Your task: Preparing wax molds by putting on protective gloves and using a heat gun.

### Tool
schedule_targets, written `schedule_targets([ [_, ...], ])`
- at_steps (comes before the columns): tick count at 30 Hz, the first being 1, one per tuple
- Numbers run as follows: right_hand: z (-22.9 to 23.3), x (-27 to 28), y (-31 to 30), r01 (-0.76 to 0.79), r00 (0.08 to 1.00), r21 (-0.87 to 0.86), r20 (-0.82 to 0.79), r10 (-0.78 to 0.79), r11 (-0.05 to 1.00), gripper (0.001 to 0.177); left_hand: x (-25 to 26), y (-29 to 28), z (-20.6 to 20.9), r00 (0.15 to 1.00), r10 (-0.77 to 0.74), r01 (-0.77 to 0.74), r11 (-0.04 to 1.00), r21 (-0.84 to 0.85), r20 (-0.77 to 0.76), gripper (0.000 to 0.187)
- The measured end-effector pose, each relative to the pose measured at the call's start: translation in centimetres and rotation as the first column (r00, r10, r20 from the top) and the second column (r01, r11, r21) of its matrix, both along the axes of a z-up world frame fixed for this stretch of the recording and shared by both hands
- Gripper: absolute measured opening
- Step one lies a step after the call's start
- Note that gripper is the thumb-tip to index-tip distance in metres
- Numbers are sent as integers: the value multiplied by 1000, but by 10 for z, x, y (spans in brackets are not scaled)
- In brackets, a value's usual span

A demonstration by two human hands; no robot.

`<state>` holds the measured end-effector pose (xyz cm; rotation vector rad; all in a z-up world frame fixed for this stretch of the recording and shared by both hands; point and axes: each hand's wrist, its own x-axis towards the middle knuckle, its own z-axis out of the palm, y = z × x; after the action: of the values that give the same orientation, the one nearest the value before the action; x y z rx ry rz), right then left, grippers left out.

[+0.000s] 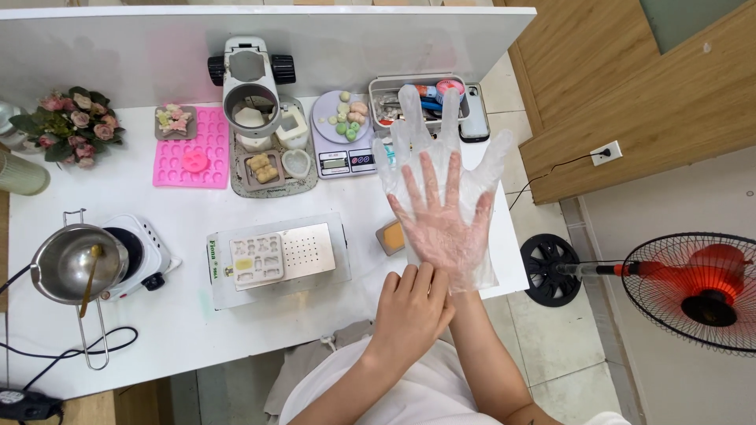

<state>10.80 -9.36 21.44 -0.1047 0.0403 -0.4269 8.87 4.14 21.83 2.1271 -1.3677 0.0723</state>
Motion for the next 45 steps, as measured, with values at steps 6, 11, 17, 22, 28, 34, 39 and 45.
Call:
schedule_targets([
  [6, -2, -10, -20, 26, 1000, 75, -16, -25, 997, 71, -23, -13, -10, 990, -97, 100, 995, -29, 105, 27],
  [11, -31, -19, -57, 11, 979, -277, 201, 47, 961, 77, -62, -21, -37, 959, -281, 282, 959, -19, 36, 29],
  [17, -91, -65, -161, 261, 953, -102, -133, -273, 960, 53, -58, -20, -49, 957, -246, 261, 962, 83, -154, 19],
  [22, -35, -87, -150, -532, 509, -790, -585, -631, 304, 49, -42, -7, -121, 882, 100, 111, 905, 410, -460, 19],
  [28, -148, -107, -146, -660, 710, -190, -476, -519, -727, 60, -39, -2, -184, 735, 608, -211, 628, 749, -302, 46],
  [34, -211, -103, -141, -428, 867, -144, -344, -360, -892, 52, -43, 27, -259, 358, 815, -364, 572, 735, -457, 79],
  [39, -213, -93, -145, -370, 870, -129, -395, -294, -920, 41, -39, 20, -244, 78, 792, -651, 500, 570, -606, 71],
  [45, -211, -91, -147, -278, 898, -137, -387, -207, -951, 39, -47, 16, -316, 41, 613, -605, 644, 469, -789, 43],
])
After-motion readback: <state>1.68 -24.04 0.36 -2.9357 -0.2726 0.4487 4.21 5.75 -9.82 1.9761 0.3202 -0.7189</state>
